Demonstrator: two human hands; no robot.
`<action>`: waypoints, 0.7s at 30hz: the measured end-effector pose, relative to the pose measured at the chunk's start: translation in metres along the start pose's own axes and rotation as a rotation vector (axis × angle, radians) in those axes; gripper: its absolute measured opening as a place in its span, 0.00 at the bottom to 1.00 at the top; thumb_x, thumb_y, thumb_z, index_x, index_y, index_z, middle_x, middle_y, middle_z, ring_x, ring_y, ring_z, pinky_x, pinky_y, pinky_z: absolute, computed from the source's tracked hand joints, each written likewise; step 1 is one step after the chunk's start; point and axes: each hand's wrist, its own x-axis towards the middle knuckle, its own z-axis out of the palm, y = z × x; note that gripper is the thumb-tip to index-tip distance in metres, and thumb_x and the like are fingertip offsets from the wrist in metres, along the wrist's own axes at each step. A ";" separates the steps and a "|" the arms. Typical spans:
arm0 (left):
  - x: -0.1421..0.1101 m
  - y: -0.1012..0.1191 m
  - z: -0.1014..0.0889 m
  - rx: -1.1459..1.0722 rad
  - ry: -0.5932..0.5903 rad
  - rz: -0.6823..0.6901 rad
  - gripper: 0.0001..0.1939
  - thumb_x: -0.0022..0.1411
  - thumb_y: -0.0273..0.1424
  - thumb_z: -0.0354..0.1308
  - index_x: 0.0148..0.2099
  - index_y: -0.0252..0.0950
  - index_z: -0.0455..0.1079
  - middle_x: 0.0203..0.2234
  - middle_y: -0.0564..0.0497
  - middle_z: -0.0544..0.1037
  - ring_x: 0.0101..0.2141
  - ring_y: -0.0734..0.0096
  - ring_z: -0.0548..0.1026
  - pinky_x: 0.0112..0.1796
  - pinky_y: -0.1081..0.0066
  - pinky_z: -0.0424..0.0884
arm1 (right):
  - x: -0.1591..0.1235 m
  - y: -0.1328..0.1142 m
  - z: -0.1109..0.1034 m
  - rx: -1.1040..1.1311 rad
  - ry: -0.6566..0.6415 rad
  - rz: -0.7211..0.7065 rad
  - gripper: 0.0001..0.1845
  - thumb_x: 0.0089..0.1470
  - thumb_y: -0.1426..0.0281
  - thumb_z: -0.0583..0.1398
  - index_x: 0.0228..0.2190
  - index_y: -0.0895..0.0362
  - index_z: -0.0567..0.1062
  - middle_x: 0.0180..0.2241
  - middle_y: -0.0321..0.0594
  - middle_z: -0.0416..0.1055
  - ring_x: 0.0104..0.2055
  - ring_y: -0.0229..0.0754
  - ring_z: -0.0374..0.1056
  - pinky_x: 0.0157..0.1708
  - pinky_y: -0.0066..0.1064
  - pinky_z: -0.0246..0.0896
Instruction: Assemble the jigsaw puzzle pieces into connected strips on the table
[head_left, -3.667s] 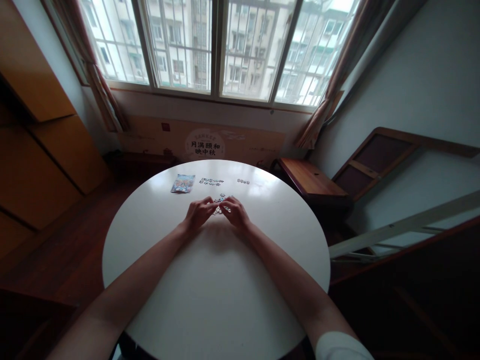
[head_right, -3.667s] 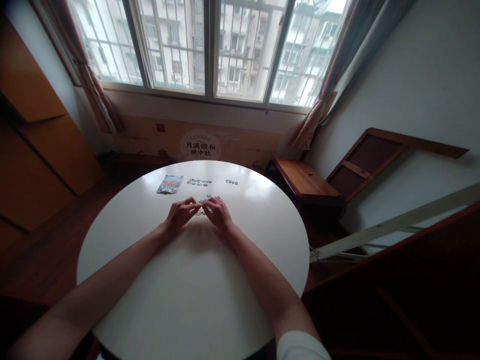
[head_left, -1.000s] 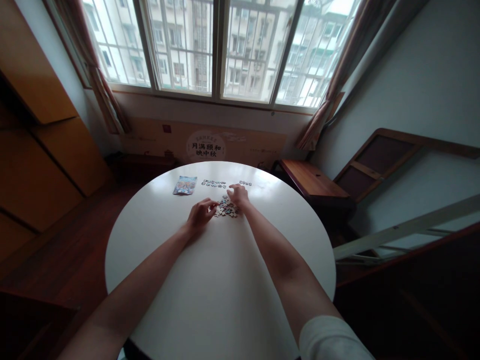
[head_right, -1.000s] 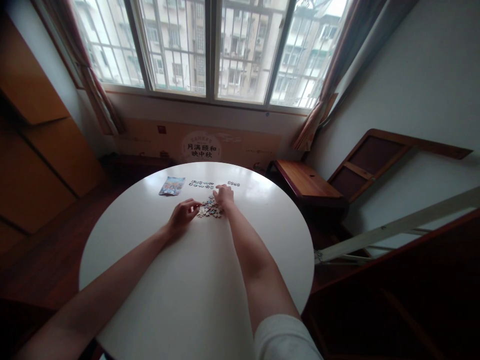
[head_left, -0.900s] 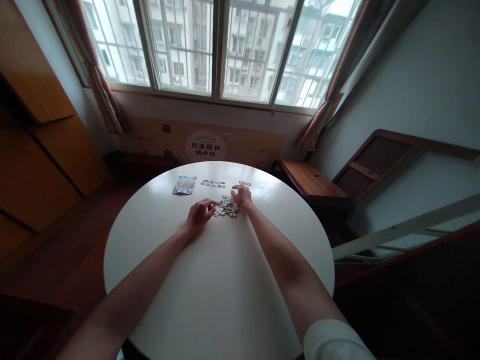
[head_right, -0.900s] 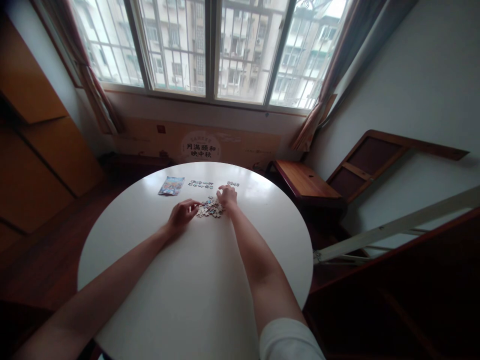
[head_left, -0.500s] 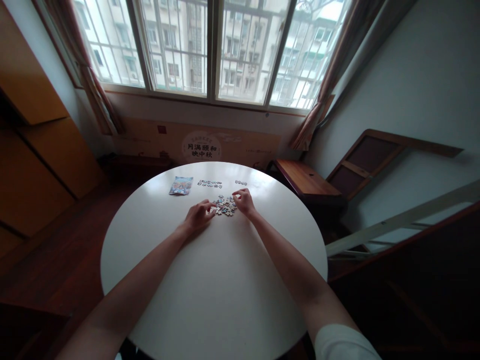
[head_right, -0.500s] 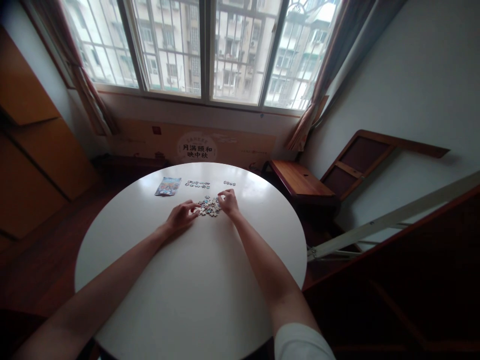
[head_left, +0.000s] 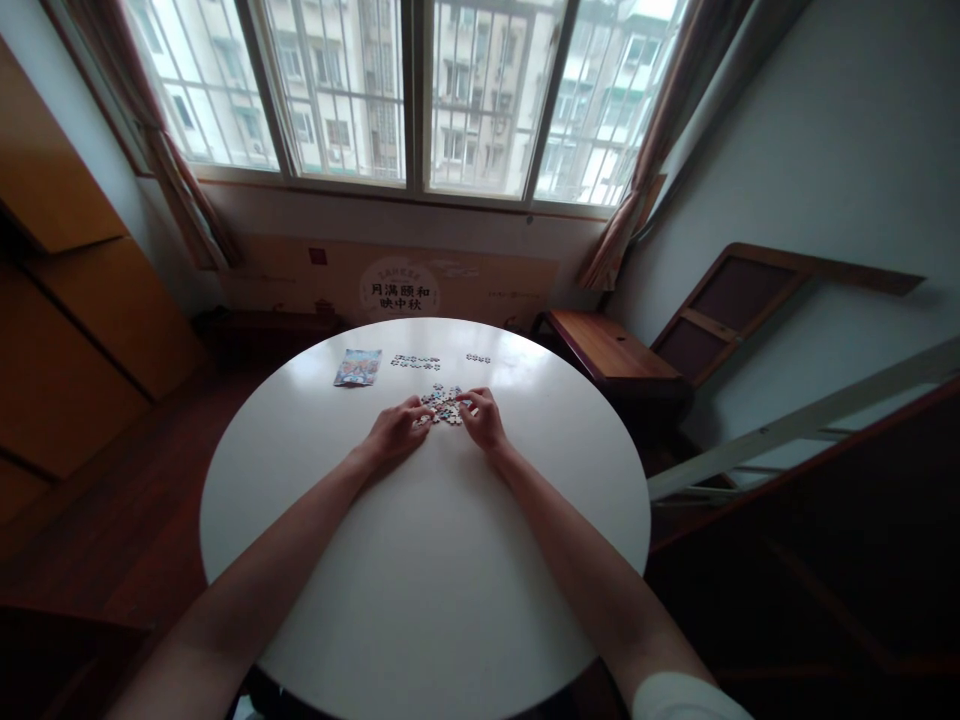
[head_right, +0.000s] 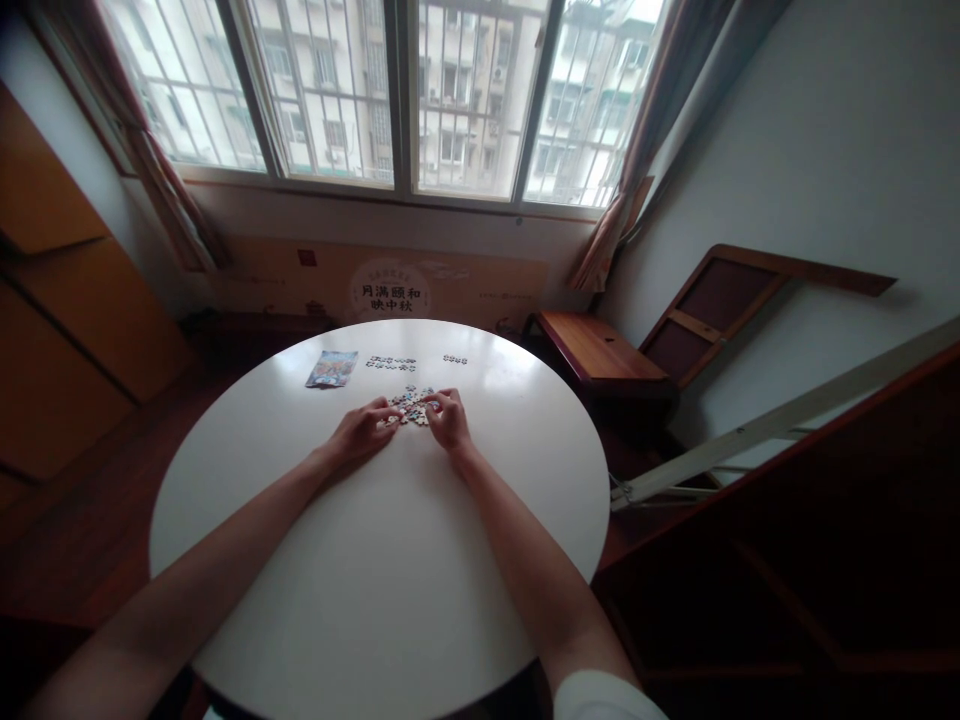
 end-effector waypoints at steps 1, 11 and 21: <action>0.000 0.000 0.000 -0.004 -0.006 0.003 0.13 0.62 0.36 0.52 0.46 0.45 0.74 0.40 0.52 0.73 0.31 0.72 0.73 0.34 0.73 0.66 | -0.002 -0.001 0.000 -0.016 -0.015 -0.010 0.10 0.51 0.75 0.57 0.33 0.57 0.78 0.38 0.40 0.64 0.28 0.32 0.65 0.33 0.28 0.67; 0.000 -0.004 0.002 -0.070 0.013 0.011 0.12 0.62 0.36 0.53 0.44 0.43 0.75 0.39 0.51 0.73 0.31 0.72 0.73 0.35 0.73 0.67 | -0.013 -0.014 -0.006 -0.151 -0.198 -0.142 0.11 0.54 0.76 0.57 0.38 0.55 0.77 0.38 0.40 0.67 0.34 0.36 0.67 0.36 0.28 0.64; -0.001 -0.005 0.003 -0.082 0.022 0.015 0.12 0.62 0.39 0.54 0.44 0.43 0.75 0.41 0.51 0.73 0.31 0.73 0.74 0.34 0.73 0.67 | -0.012 -0.012 -0.004 -0.151 -0.176 -0.190 0.10 0.53 0.77 0.58 0.35 0.56 0.78 0.35 0.40 0.69 0.38 0.39 0.67 0.40 0.30 0.63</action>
